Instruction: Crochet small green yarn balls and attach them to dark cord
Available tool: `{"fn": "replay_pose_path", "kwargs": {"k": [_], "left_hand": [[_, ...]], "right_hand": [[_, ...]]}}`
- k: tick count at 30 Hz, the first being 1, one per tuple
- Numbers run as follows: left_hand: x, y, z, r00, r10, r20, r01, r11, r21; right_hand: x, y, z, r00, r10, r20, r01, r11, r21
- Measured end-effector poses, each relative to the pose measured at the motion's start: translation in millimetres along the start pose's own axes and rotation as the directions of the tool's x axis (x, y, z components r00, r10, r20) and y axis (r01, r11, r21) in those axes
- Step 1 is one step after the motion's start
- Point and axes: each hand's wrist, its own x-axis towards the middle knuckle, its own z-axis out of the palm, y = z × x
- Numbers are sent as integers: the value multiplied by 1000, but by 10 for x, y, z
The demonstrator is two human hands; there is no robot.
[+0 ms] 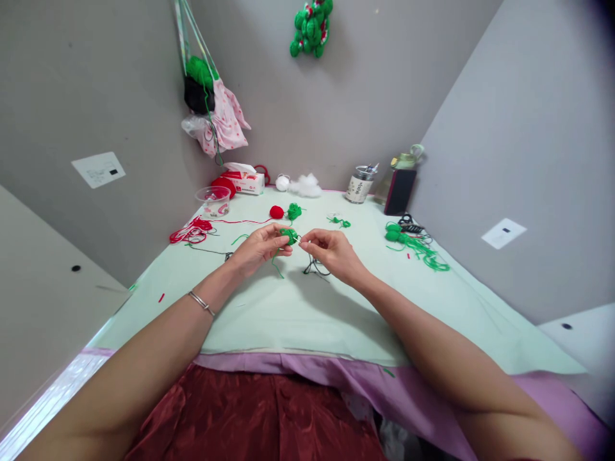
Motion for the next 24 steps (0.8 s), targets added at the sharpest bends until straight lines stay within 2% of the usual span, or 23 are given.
{"fn": "replay_pose_path", "kwargs": {"k": [16,24], "left_hand": [[8,-6,-2,1000,26,-8,-26,1000,12],[-6,-25,36,1000,2,13,-2,1000,-31]], "right_hand": [[-12,-34,32,1000,16,-13,-16,1000,13],[-20,33,150,999,-7,-40,8,1000,27]]}}
